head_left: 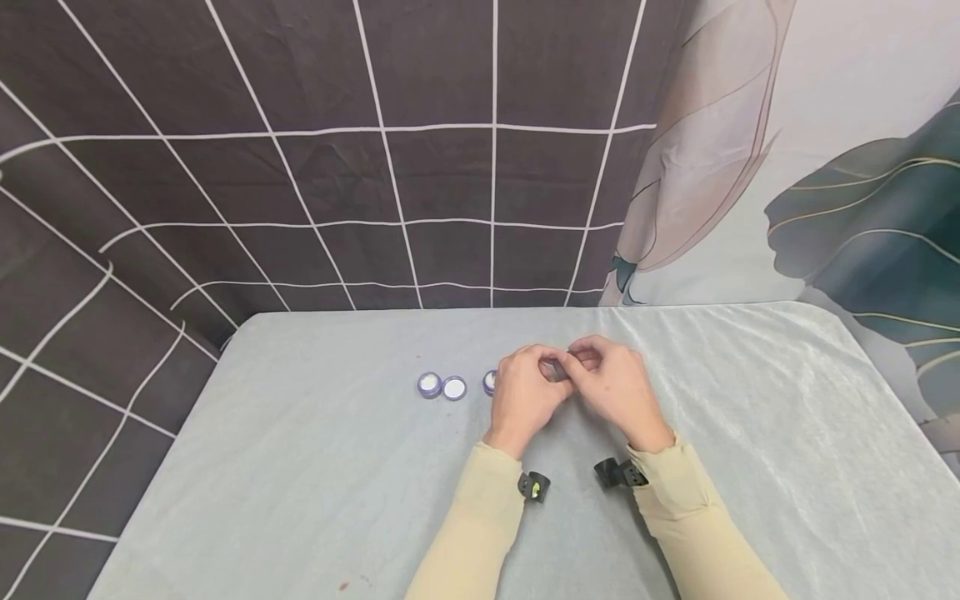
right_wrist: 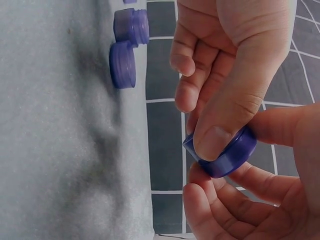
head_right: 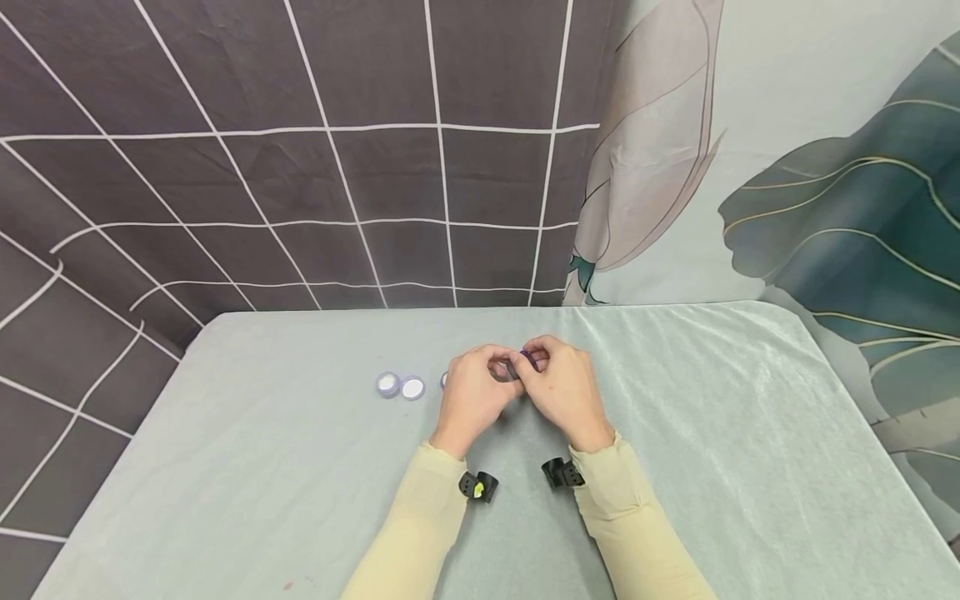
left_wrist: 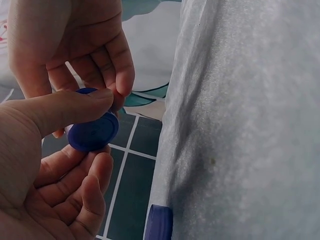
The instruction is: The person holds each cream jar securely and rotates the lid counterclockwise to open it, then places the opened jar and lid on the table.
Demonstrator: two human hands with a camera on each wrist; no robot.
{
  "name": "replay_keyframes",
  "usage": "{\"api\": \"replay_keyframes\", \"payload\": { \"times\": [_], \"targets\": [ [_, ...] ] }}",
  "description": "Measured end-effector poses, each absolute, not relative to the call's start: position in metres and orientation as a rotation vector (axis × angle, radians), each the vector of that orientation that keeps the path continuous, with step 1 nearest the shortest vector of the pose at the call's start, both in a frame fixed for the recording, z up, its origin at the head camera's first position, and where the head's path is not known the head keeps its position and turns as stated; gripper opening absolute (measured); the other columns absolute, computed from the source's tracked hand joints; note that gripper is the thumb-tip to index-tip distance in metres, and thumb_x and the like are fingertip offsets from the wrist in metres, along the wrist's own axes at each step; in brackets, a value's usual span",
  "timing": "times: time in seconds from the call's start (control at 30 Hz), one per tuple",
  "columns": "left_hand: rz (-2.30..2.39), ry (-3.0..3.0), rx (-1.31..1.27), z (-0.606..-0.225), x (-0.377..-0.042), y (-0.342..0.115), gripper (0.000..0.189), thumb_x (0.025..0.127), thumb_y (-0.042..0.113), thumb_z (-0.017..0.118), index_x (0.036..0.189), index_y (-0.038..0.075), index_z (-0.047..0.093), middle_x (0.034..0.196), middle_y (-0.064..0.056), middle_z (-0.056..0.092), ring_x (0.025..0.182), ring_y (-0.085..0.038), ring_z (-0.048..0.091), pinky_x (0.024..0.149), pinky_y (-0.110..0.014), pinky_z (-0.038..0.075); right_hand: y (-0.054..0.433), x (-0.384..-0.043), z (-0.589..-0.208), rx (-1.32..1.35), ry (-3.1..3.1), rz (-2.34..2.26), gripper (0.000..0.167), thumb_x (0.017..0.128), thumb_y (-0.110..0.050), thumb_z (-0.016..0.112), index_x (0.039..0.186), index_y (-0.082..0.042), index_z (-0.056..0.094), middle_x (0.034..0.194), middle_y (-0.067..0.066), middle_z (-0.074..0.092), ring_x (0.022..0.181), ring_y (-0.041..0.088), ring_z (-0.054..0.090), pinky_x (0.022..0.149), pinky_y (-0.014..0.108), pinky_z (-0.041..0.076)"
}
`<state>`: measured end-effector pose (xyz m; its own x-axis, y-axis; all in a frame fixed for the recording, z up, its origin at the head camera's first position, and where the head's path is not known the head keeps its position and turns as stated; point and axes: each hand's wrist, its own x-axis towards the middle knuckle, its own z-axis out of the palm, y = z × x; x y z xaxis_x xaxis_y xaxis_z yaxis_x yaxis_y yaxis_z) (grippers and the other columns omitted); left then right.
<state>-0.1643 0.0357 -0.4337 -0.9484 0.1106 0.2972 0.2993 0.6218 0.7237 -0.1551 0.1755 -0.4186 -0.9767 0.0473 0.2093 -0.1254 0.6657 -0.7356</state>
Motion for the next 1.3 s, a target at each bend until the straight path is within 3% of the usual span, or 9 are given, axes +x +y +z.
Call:
{"api": "replay_keyframes", "payload": {
  "times": [1.3],
  "targets": [
    [-1.230,-2.653,-0.325,-0.4311,-0.1630,0.0351,0.031,0.072,0.025,0.086,0.101,0.015,0.078,0.086,0.006,0.072,0.077,-0.009,0.062,0.074,-0.026,0.050,0.1752,-0.1553,-0.4175,0.100,-2.651,1.154,0.023,0.090,-0.020,0.069,0.103,-0.002,0.073,0.086,0.007,0.075,0.076,0.019,0.070,0.073,0.039,0.054]
  ]
}}
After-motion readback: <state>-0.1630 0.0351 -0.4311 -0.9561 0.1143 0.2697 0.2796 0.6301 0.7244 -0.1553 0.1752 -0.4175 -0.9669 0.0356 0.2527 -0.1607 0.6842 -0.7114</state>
